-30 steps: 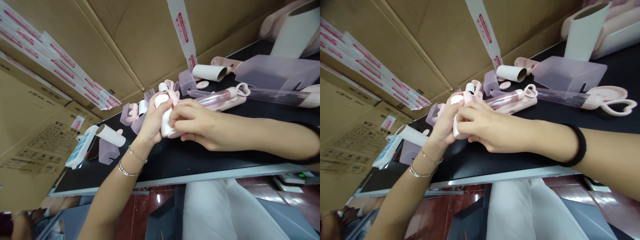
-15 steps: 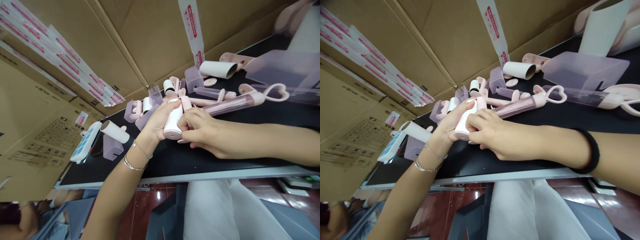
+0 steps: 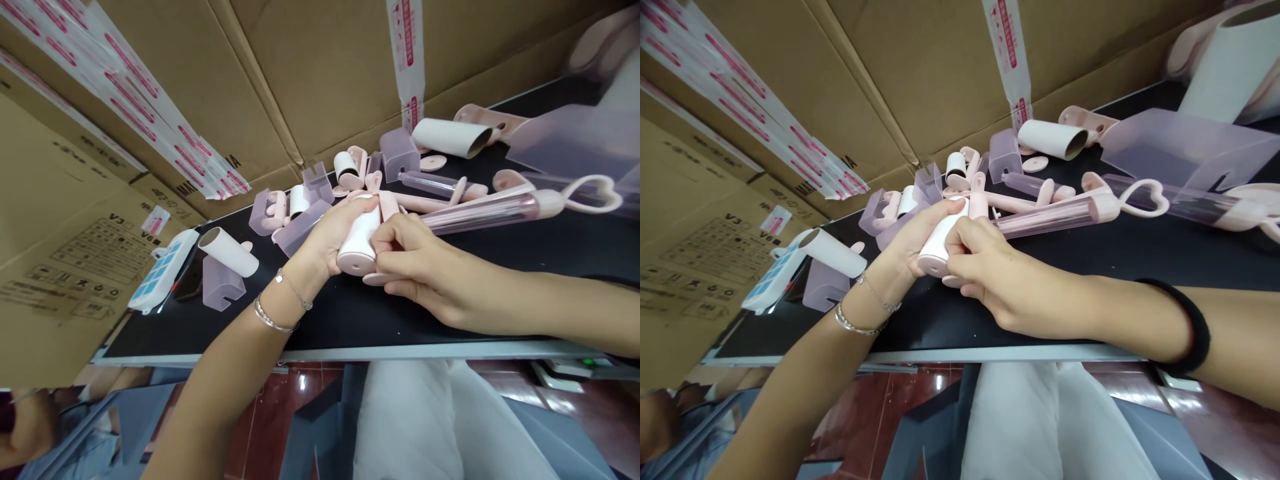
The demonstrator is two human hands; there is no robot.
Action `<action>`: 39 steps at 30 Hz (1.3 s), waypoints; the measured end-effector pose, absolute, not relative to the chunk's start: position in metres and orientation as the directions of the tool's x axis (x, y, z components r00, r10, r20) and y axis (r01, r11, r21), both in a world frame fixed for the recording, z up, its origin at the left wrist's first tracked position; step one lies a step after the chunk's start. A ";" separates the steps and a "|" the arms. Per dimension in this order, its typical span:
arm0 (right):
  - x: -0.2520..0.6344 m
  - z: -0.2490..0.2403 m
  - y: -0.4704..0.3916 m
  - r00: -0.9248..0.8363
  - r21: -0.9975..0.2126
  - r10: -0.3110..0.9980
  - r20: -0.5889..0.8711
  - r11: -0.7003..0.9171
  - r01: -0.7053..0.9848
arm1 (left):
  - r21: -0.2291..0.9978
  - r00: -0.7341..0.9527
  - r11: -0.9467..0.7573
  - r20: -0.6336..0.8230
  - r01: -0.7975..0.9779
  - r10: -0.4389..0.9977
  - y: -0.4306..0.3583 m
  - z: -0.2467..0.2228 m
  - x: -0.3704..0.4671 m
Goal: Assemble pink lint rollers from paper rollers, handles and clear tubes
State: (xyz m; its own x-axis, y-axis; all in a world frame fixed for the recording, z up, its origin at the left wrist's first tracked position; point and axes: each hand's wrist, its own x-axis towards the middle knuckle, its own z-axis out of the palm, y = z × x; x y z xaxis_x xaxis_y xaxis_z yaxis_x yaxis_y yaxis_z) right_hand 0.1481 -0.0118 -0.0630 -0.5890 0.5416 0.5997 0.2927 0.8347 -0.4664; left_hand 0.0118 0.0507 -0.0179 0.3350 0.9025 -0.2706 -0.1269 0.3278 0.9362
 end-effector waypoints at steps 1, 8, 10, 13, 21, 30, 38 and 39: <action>0.149 -0.063 -0.012 -0.592 -0.481 0.554 0.585 0.825 0.297 | 0.919 0.356 0.381 -0.324 -0.104 0.877 0.052 -0.018 0.012; 0.150 -0.055 -0.011 -0.590 -0.464 0.554 0.587 0.828 0.316 | 0.847 0.437 0.530 -0.458 -0.051 0.774 0.060 -0.023 0.012; 0.152 -0.054 -0.009 -0.605 -0.410 0.528 0.596 0.848 0.336 | 0.866 0.444 0.494 -0.415 -0.076 0.794 0.060 -0.025 0.011; 0.157 -0.056 -0.005 -0.629 -0.214 0.451 0.633 0.883 0.418 | 0.919 0.428 0.363 -0.269 -0.154 0.863 0.056 -0.025 0.009; 0.174 -0.052 0.010 -0.650 0.223 0.239 0.721 0.809 0.545 | 0.831 0.206 -0.548 0.554 -0.091 0.806 0.044 -0.028 0.000; 0.186 -0.033 0.007 -0.302 -0.240 0.489 0.818 0.768 0.594 | 0.639 0.399 -0.744 0.641 0.195 0.656 0.024 -0.027 0.002; 0.189 -0.031 0.017 -0.311 -0.534 0.769 0.559 0.621 0.574 | 0.680 0.410 -0.681 0.559 0.271 0.721 0.024 -0.018 0.006; 0.189 -0.031 0.017 -0.300 -0.549 0.779 0.550 0.608 0.573 | 0.693 0.415 -0.672 0.548 0.263 0.727 0.024 -0.016 0.006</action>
State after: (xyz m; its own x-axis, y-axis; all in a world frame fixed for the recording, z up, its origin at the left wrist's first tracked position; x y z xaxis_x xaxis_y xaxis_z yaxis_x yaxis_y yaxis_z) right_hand 0.1892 0.0166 -0.0308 -0.2998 0.7793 0.5502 0.5729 0.6083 -0.5494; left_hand 0.0058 0.0242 -0.0164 0.4146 0.7268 0.5476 0.2626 -0.6717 0.6927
